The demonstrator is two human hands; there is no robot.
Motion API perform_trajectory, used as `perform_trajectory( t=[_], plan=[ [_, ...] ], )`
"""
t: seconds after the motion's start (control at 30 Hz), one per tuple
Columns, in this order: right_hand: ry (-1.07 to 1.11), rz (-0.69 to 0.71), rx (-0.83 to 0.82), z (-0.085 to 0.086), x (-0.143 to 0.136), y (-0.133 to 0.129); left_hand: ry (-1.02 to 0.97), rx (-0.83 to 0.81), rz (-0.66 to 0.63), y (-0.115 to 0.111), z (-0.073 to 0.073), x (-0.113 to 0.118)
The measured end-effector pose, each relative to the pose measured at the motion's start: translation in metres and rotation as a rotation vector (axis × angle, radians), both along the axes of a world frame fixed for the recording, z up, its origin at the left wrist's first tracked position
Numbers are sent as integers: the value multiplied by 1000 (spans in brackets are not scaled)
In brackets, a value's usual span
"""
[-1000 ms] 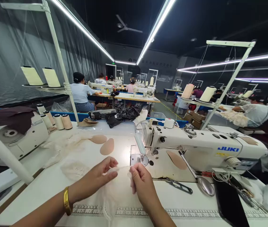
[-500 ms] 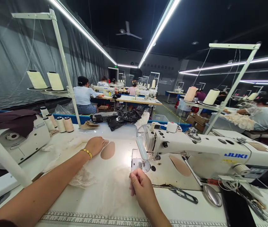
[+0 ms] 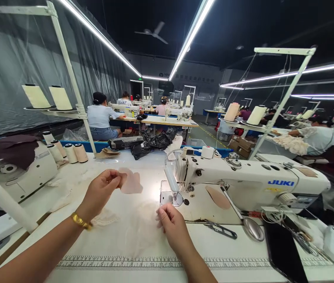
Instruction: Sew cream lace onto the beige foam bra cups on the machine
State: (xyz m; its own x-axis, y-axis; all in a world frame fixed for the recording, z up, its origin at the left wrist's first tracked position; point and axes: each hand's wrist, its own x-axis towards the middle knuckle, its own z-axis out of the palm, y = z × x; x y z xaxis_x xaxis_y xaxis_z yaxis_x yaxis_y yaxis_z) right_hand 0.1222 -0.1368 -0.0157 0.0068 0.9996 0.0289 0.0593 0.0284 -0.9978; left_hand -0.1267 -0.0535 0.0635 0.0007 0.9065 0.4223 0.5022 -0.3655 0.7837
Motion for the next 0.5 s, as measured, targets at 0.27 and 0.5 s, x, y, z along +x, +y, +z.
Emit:
perform_trajectory(
  t=[0.27,0.5],
  plan=[
    [68,3,-8,8,-3,-6,-521,-343,-276,-60,-31,43],
    [-241,123,72,15,5,-19,-349,-271,-224,-82,-27,24]
  ],
)
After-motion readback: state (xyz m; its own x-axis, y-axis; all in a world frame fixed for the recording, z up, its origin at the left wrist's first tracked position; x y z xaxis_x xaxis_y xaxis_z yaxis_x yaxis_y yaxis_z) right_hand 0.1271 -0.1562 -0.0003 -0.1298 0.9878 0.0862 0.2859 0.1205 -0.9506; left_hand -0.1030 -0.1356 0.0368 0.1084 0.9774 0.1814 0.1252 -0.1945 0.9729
